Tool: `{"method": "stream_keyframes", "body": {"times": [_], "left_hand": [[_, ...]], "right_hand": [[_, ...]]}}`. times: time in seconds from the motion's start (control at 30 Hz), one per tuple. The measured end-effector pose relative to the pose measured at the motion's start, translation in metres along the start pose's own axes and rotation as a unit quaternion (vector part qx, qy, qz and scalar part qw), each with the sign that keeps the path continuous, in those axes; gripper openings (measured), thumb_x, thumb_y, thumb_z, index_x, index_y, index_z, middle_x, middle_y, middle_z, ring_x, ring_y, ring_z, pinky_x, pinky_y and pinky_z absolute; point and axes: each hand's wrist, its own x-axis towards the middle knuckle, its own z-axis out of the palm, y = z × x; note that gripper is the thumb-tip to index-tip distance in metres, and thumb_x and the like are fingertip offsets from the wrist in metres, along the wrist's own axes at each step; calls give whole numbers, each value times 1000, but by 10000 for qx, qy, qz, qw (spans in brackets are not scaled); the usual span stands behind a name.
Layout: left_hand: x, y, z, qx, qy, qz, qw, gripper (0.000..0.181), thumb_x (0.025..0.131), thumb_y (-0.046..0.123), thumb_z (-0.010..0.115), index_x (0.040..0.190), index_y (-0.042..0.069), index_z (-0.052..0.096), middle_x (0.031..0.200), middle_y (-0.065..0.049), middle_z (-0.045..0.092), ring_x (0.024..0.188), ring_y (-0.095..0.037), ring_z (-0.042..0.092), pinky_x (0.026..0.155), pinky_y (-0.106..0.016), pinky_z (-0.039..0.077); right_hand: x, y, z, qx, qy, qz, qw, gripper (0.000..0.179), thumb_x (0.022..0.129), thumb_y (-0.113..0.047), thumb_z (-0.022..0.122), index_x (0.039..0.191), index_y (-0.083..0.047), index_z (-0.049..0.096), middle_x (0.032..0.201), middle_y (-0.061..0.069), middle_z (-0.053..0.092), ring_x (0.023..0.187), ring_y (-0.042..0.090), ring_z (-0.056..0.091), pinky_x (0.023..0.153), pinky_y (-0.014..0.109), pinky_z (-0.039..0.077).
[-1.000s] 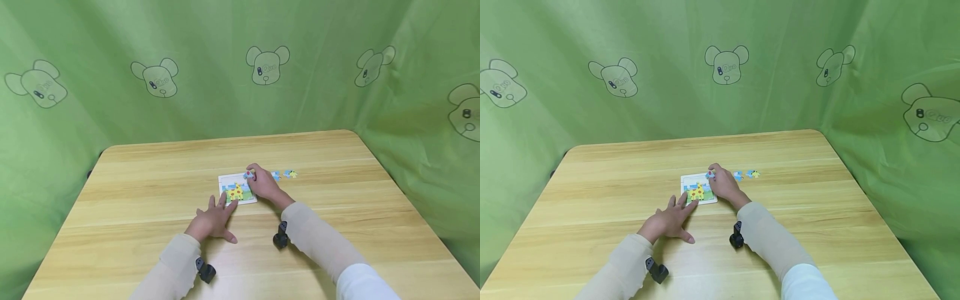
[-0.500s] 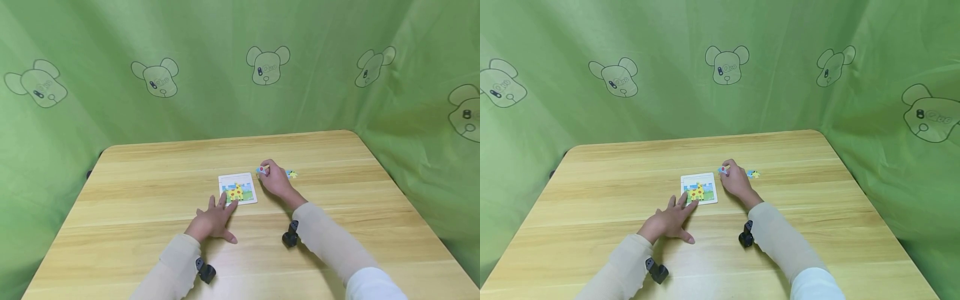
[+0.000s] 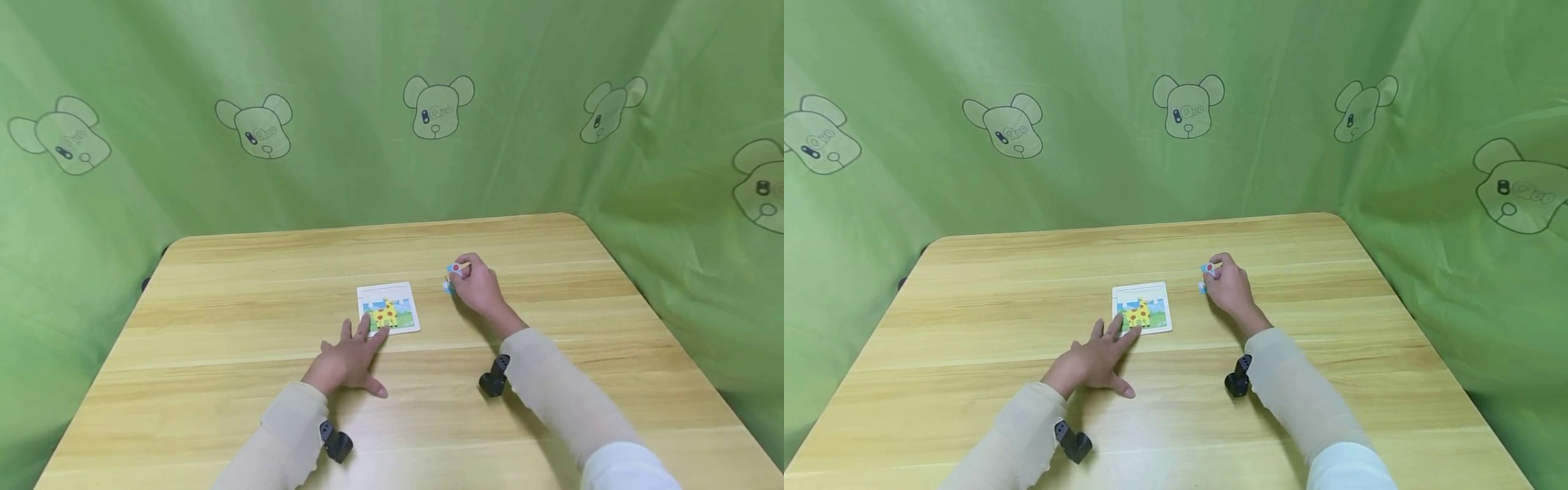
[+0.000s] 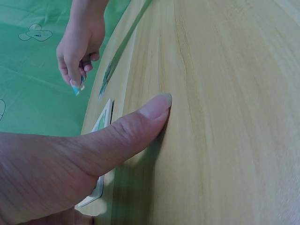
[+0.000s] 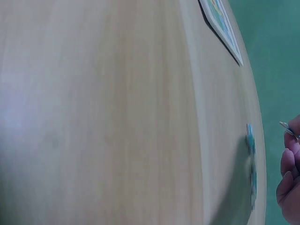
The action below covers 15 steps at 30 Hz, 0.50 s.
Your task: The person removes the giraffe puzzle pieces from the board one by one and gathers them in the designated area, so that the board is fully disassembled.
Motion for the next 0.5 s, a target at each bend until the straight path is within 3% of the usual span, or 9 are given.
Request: {"method": "stream_keyframes", "body": {"times": [0.5], "left_hand": [[0, 0, 0, 11, 5, 11, 10000, 114, 62, 57, 77, 152, 27, 15, 159, -13, -2, 141, -47, 1, 96, -78, 20]], "right_hand": [[-3, 35, -26, -72, 249, 261, 9993, 38, 93, -20, 54, 125, -3, 47, 91, 12, 57, 76, 25, 55, 65, 31, 47]]}}
